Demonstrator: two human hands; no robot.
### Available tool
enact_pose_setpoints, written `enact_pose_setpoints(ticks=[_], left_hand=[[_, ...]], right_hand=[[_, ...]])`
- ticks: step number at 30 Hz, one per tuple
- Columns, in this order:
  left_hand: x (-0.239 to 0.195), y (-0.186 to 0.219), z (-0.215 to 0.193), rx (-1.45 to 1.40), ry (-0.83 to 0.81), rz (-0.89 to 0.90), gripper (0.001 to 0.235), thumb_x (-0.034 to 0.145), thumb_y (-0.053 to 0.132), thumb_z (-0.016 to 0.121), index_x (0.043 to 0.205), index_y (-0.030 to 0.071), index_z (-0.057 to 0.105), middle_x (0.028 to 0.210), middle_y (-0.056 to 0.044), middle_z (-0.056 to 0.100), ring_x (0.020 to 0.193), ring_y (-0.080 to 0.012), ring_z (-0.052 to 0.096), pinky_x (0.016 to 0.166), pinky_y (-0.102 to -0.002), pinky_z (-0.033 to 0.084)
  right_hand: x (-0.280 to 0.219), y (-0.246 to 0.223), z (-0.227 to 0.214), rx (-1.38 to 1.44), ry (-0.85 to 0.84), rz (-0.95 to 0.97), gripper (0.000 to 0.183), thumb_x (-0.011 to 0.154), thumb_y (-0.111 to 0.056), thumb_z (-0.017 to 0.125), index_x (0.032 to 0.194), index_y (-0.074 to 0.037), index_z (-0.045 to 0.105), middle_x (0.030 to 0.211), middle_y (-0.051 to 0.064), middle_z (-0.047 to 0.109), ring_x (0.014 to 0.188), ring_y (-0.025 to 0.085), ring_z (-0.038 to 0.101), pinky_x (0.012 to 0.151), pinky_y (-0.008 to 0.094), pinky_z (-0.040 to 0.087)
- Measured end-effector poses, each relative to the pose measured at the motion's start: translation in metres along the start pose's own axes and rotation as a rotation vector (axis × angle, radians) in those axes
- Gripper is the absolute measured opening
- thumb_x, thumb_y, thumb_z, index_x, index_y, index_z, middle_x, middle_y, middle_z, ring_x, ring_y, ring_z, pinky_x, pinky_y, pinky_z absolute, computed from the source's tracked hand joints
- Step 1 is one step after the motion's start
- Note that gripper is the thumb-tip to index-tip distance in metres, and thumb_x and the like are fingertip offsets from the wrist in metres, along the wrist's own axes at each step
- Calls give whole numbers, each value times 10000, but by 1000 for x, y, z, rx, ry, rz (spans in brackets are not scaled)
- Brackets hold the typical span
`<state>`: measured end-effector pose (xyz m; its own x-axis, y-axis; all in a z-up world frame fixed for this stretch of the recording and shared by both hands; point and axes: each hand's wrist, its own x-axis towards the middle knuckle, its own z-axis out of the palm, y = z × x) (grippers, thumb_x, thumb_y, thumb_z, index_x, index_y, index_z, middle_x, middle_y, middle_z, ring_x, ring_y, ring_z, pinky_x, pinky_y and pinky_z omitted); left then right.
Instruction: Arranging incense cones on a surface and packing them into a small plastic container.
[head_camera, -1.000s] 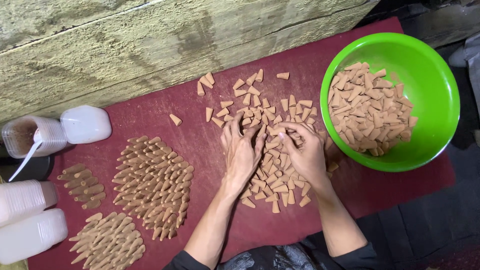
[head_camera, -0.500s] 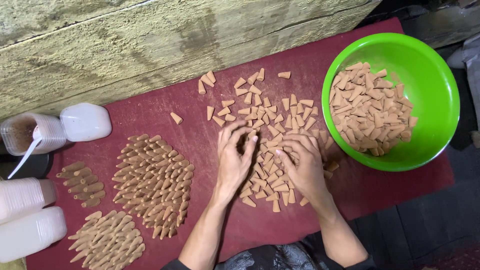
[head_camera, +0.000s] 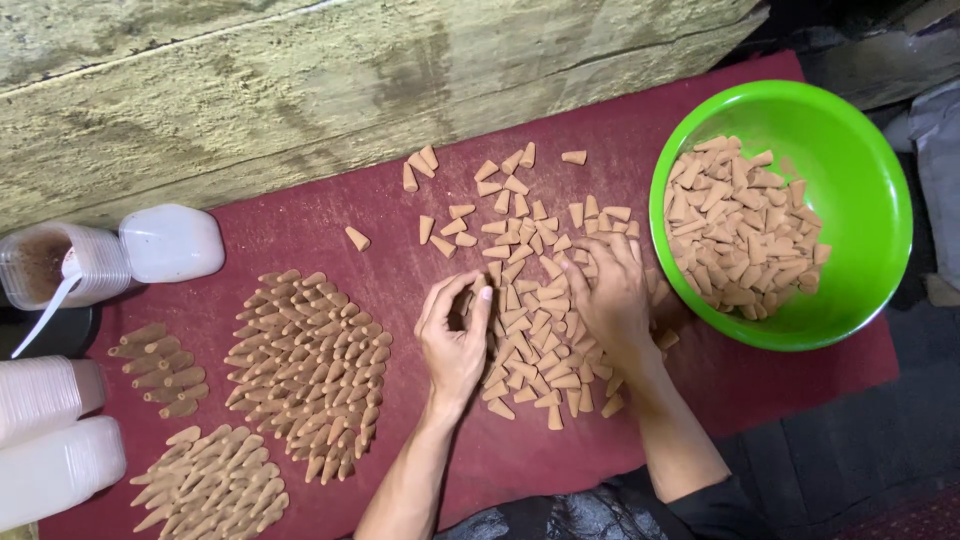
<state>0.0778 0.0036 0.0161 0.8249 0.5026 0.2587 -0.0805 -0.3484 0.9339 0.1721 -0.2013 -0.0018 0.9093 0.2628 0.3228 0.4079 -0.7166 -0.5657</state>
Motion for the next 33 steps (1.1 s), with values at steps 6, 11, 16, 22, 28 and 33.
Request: enact_pose_setpoints(ticks=[6, 11, 16, 22, 28, 33], left_hand=[[-3, 0, 1, 7, 150, -99, 184, 959, 89, 703, 1131, 31, 729, 1034, -166, 737, 946, -344, 730, 837, -430, 577], [-4, -2, 4, -45, 182, -158, 196, 966, 103, 686, 1141, 24, 723, 1029, -172, 729, 907, -307, 723, 815, -398, 583], [-8, -12, 11, -184, 227, -195, 195, 978, 107, 669, 1140, 12, 718, 1023, -161, 724, 885, -238, 706, 809, -351, 582], [-7, -7, 14, -304, 248, -220, 207, 993, 78, 627, 1157, -32, 687, 1015, -191, 706, 863, -231, 695, 775, -364, 586], [-7, -13, 13, -418, 429, -230, 226, 997, 83, 636, 1178, -53, 647, 1050, -191, 680, 897, -192, 665, 762, -326, 629], [-5, -15, 13, -368, 491, -228, 205, 976, 65, 665, 1152, -41, 661, 1023, -167, 699, 891, -160, 646, 773, -287, 579]], right_hand=[[15, 4, 22, 25, -17, -19, 226, 924, -235, 773, 1092, -89, 732, 1066, 100, 622, 1049, 335, 611, 929, 439, 495], [22, -22, 18, 39, -41, -53, 219, 907, -205, 777, 1076, -77, 721, 1075, 110, 639, 1060, 359, 620, 953, 466, 493], [11, -21, 18, -7, -66, -5, 174, 910, -294, 791, 958, -141, 724, 1018, 48, 652, 1034, 304, 629, 934, 447, 479], [14, -45, 27, -14, -99, -72, 183, 901, -349, 798, 955, -185, 736, 993, -7, 659, 1025, 247, 625, 903, 408, 485], [36, -67, 76, 105, -162, -334, 199, 978, -303, 695, 1041, -120, 742, 973, 78, 711, 962, 301, 693, 848, 417, 537], [61, -102, 80, -51, -305, -324, 269, 905, -269, 741, 1085, -70, 736, 974, 142, 652, 954, 351, 660, 828, 469, 537]])
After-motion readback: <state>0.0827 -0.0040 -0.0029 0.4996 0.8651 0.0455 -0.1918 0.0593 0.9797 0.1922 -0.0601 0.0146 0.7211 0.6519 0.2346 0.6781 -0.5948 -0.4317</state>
